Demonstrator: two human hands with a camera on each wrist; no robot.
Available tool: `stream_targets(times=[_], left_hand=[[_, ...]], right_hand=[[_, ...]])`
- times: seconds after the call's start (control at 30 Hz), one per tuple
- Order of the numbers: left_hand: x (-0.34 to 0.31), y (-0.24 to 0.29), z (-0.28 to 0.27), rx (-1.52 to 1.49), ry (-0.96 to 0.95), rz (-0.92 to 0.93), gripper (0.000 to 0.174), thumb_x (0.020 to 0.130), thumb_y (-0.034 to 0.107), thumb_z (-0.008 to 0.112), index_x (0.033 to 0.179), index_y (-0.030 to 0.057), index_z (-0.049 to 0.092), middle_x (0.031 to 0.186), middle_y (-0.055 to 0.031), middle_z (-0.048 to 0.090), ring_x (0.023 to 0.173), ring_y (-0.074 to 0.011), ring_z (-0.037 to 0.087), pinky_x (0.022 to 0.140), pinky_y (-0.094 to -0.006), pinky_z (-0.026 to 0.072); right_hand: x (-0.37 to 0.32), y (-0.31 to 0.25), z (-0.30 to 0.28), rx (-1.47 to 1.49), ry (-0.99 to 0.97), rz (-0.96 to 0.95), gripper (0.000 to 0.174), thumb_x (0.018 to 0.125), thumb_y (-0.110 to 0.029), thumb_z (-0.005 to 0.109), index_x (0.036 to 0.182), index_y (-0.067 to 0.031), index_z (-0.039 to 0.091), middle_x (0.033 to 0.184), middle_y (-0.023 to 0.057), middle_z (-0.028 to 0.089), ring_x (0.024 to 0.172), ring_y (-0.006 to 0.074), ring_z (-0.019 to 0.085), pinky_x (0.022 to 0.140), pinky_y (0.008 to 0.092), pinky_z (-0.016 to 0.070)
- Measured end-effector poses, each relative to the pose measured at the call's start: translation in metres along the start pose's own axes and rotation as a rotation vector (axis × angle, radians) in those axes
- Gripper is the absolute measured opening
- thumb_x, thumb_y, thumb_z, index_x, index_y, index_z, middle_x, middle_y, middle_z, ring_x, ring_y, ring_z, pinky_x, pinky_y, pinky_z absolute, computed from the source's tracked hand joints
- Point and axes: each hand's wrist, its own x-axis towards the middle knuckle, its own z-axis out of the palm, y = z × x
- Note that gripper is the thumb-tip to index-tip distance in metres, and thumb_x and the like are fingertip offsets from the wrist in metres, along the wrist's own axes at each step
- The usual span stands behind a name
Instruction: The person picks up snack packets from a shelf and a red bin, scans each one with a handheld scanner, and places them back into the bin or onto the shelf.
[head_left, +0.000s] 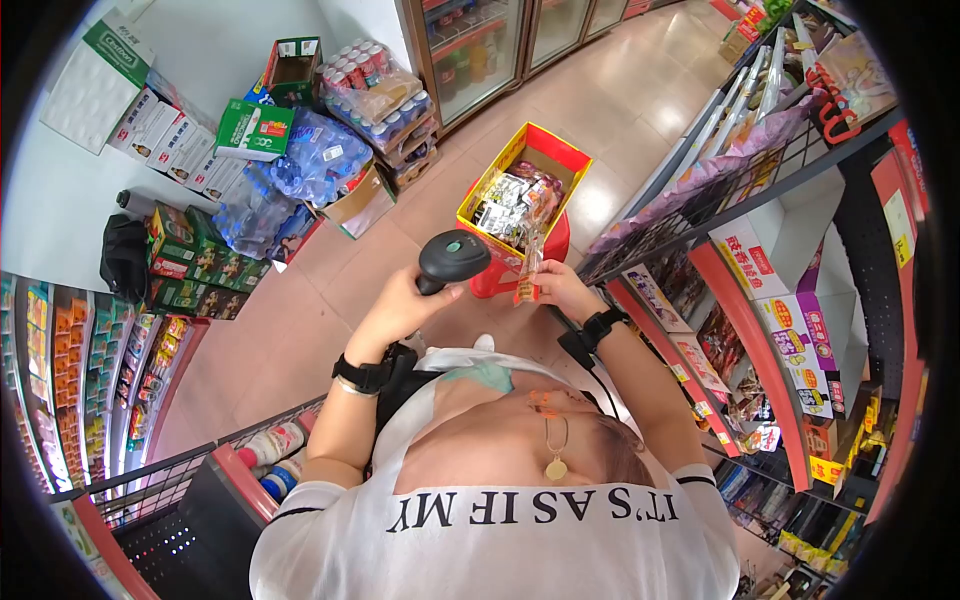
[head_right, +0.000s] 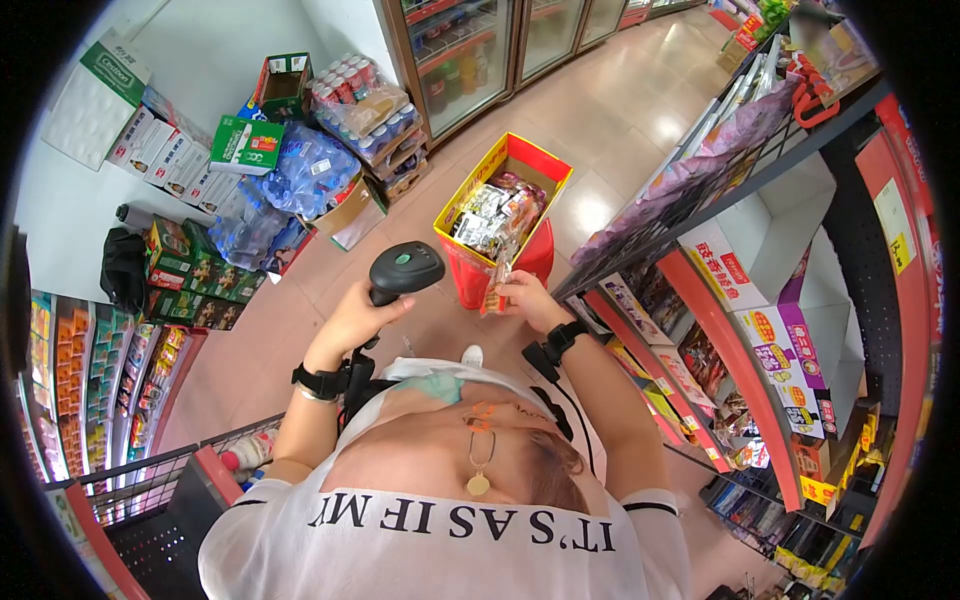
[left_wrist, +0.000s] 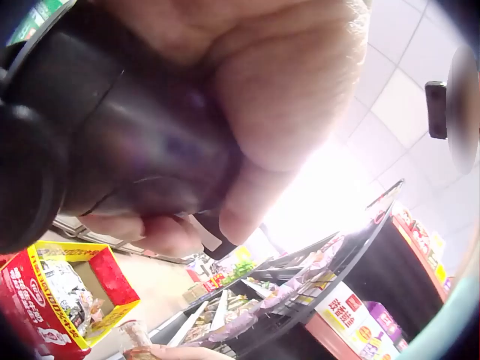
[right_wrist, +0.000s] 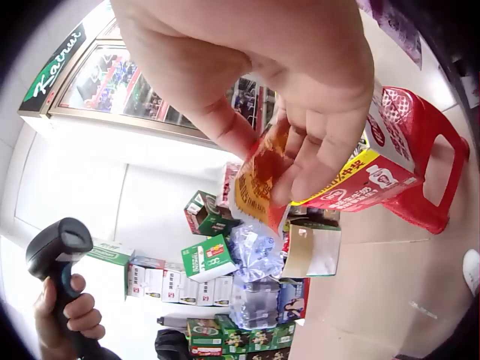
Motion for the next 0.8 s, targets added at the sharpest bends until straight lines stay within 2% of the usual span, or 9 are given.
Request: stream_targets(times=[0.3,0.37,0.47,0.53,0.57,0.6,0.7,0.77,0.8], left_hand=[[-0.046,-0.045,-0.027,-0.064,0.212,-0.197,0.027,0.076,0.021,0.072,0.085,-0.0019,0.062,0.066,-0.0012,0.058,0.061,-0.0089,0.052,0.057,-0.0261,0.0436],[-0.058,-0.057,-0.034,-0.071,0.242,-0.219,0.025,0.076,0.02,0.072,0.084,-0.0018,0.062,0.066,-0.0008,0.058,0.06,-0.0084,0.051,0.056,-0.0254,0.0431],[-0.076,-0.065,-0.036,-0.105,0.326,-0.232,0.023,0.077,0.018,0.072,0.084,-0.0018,0.062,0.065,-0.0001,0.057,0.059,-0.0076,0.05,0.054,-0.0247,0.0419],[-0.086,-0.064,-0.037,-0.164,0.387,-0.248,0.021,0.078,0.017,0.07,0.083,-0.0017,0.063,0.064,-0.0001,0.057,0.057,-0.0068,0.05,0.052,-0.0243,0.0409],[-0.089,-0.067,-0.038,-0.159,0.388,-0.246,0.021,0.078,0.017,0.07,0.083,-0.0017,0.063,0.064,-0.0001,0.057,0.057,-0.0068,0.05,0.052,-0.0243,0.0409],[-0.092,-0.071,-0.04,-0.158,0.398,-0.245,0.021,0.078,0.018,0.07,0.083,-0.0016,0.063,0.064,-0.0003,0.057,0.057,-0.0069,0.05,0.052,-0.0244,0.0408],[-0.092,-0.075,-0.041,-0.155,0.403,-0.243,0.02,0.079,0.018,0.069,0.082,-0.0015,0.064,0.064,-0.0005,0.057,0.058,-0.0069,0.051,0.052,-0.0245,0.0406],[-0.086,-0.072,-0.04,-0.145,0.407,-0.2,0.021,0.079,0.019,0.069,0.083,-0.0014,0.064,0.064,-0.0008,0.057,0.057,-0.0074,0.051,0.051,-0.0247,0.0403],[-0.081,-0.07,-0.04,-0.139,0.391,-0.192,0.021,0.079,0.019,0.069,0.083,-0.0014,0.064,0.064,-0.0008,0.057,0.057,-0.0074,0.051,0.051,-0.0247,0.0403]], right_hand=[[0.074,-0.024,-0.014,-0.225,0.39,0.024,0.024,0.079,-0.007,0.058,0.1,-0.0003,0.048,0.088,0.0111,0.06,0.071,0.0223,0.063,0.062,0.0329,0.0508],[0.113,-0.018,-0.035,-0.239,0.446,-0.003,0.024,0.075,-0.002,0.06,0.097,0.0029,0.053,0.078,0.0146,0.062,0.055,0.0257,0.063,0.045,0.0327,0.0512],[0.153,-0.023,-0.055,-0.421,0.561,-0.026,0.024,0.079,-0.007,0.06,0.099,0.004,0.051,0.083,0.0184,0.064,0.054,0.0243,0.064,0.038,0.0321,0.0482],[0.205,0.007,-0.121,-0.388,0.581,-0.058,0.027,0.078,-0.009,0.062,0.099,0.0048,0.051,0.081,0.0167,0.064,0.062,0.0246,0.066,0.046,0.0349,0.0504],[0.262,0.038,-0.148,0.221,0.352,-0.471,0.03,0.078,-0.008,0.061,0.102,0.0056,0.05,0.081,0.0156,0.064,0.071,0.0261,0.066,0.058,0.0383,0.0515],[0.279,0.053,-0.157,0.227,0.353,-0.473,0.03,0.078,-0.008,0.061,0.102,0.0056,0.05,0.081,0.0156,0.064,0.071,0.0261,0.066,0.058,0.0383,0.0515],[0.243,0.055,-0.166,-0.215,0.563,-0.415,0.025,0.076,-0.007,0.061,0.096,0.0061,0.055,0.078,0.0176,0.064,0.078,0.0306,0.065,0.068,0.0393,0.05],[0.174,0.014,-0.088,-0.765,0.563,-0.195,0.018,0.073,-0.006,0.061,0.086,0.0068,0.059,0.077,0.0222,0.062,0.076,0.0344,0.063,0.068,0.0406,0.0496],[0.159,0.017,-0.081,-0.79,0.508,-0.114,0.025,0.076,-0.006,0.057,0.1,-0.0021,0.057,0.084,0.0102,0.059,0.07,0.0223,0.06,0.051,0.0342,0.0489]])
